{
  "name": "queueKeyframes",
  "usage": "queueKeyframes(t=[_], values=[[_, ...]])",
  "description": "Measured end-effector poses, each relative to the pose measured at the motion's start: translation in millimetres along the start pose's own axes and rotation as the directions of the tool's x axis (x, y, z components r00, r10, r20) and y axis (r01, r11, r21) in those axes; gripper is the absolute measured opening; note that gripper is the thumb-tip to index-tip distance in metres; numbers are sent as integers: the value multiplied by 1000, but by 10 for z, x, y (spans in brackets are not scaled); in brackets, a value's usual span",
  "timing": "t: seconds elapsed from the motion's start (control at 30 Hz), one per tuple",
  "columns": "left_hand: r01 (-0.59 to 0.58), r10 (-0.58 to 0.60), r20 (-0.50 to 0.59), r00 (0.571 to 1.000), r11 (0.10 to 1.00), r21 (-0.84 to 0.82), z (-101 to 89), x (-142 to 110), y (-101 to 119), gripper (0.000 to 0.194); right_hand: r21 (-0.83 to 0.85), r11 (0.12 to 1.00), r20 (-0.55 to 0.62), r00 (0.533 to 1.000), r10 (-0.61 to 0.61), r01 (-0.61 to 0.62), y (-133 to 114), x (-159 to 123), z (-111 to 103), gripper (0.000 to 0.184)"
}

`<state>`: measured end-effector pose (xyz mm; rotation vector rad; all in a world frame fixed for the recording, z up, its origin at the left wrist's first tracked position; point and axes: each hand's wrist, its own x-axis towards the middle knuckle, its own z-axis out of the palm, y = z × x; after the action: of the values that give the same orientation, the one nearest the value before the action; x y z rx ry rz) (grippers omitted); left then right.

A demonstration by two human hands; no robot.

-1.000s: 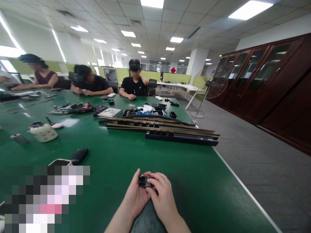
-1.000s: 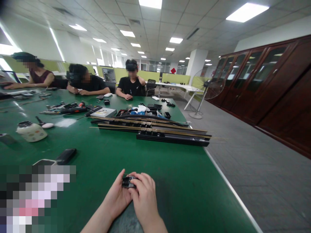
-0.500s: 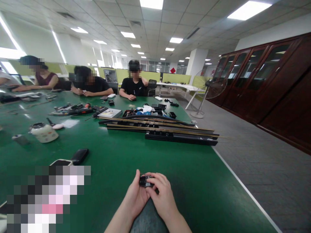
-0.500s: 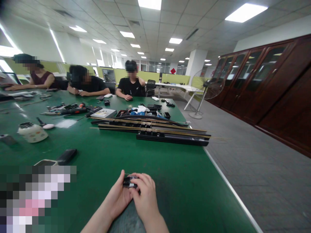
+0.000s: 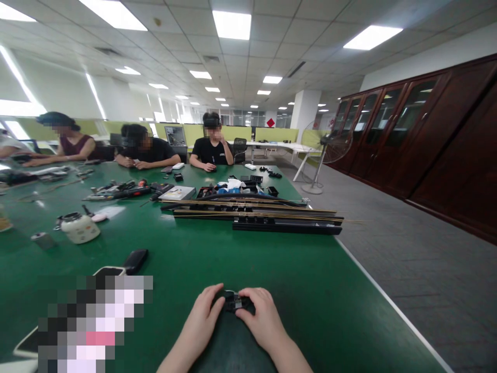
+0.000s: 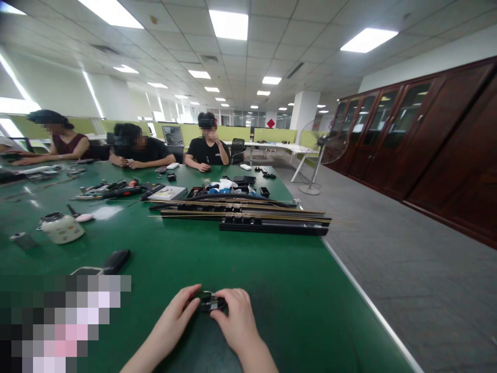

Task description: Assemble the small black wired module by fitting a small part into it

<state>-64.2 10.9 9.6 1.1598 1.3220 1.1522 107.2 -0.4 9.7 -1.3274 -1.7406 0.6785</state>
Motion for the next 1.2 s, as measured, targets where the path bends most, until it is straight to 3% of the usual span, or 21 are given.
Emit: queueKeyframes(t=[0.1, 0.23, 0.4, 0.6, 0.8, 0.97, 1.1, 1.2], values=[[-85, 84, 69, 994, 996, 18, -45, -36, -70, 39, 48, 997, 2, 999, 53, -53, 28, 13, 1, 38], [-101, 103, 163, 981, 995, -24, -18, 5, -96, 44, 103, 992, 64, 995, 72, -78, 52, -10, -66, 44], [-220, 173, 202, 964, 945, 241, 13, 9, -83, 32, 68, 995, 75, 995, 72, -77, 67, -127, -194, 38], [-381, 259, 289, 922, 743, 550, 23, -113, -96, 16, -88, 995, 117, 991, 63, -52, 29, -184, -231, 37], [-440, 298, 327, 897, 689, 576, 9, -293, -147, 10, -108, 994, 94, 995, 22, -11, -9, -255, -174, 35], [-437, 301, 319, 899, 672, 597, -19, -398, -188, 8, -116, 992, 143, 989, -30, 46, -36, -348, -145, 29], [-460, 307, 348, 886, 677, 575, -23, -398, -193, 5, -120, 991, 141, 989, -39, 56, -56, -359, -150, 29], [-428, 287, 326, 901, 710, 559, -29, -381, -222, 16, -134, 989, 149, 988, -48, 68, -68, -359, -155, 25]])
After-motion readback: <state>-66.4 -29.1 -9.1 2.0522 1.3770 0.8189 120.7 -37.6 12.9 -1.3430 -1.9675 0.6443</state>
